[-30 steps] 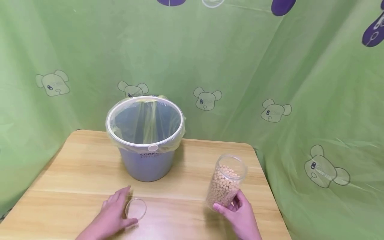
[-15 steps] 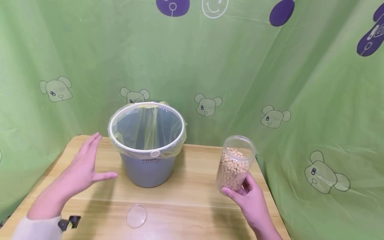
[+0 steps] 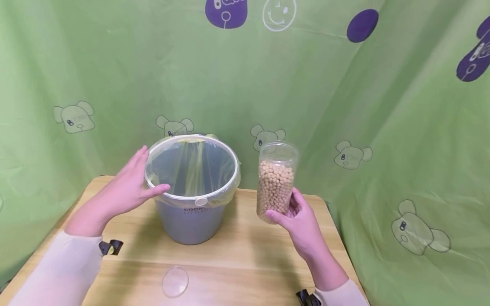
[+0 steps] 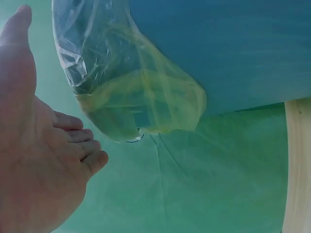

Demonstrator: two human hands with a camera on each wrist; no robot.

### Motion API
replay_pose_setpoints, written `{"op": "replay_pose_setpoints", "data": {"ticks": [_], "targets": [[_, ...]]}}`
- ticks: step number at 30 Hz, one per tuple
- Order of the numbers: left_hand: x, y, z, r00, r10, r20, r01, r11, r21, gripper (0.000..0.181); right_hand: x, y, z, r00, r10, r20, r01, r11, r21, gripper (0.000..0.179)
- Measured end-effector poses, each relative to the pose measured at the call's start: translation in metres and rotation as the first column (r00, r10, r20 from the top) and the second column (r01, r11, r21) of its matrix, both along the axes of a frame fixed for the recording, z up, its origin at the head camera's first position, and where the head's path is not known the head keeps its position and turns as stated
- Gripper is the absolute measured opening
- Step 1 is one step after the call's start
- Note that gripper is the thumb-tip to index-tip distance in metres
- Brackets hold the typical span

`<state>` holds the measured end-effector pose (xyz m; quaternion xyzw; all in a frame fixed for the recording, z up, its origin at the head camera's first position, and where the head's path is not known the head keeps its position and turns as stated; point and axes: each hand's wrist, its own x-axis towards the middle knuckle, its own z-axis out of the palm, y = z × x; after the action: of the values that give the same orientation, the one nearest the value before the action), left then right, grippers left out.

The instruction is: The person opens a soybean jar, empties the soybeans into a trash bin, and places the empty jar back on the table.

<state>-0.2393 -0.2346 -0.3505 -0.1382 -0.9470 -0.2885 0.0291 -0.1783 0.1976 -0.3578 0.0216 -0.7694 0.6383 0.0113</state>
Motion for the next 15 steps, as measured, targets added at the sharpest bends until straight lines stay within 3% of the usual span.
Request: {"op": "replay_pose_setpoints", "data": {"ticks": [5,12,15], "targets": [[-0.009,0.002,-0.002,0.999,-0.003,0.048,0.005,0.999,-0.037,0.140,-0.023,-0.009,0.003,0.999,0.032,-0.006,-0.033,0.999,-0.005,0.090],[-0.011,0.004,-0.009,0.998,0.005,0.055,-0.002,0.998,-0.058,0.149,-0.053,-0.019,-0.006,0.991,0.132,0.039,-0.122,0.973,-0.195,0.085],[-0.013,0.004,-0.008,0.999,0.005,0.044,-0.002,0.997,-0.077,0.148,-0.063,-0.022,-0.013,0.987,0.156,0.041,-0.143,0.964,-0.223,0.084]]}}
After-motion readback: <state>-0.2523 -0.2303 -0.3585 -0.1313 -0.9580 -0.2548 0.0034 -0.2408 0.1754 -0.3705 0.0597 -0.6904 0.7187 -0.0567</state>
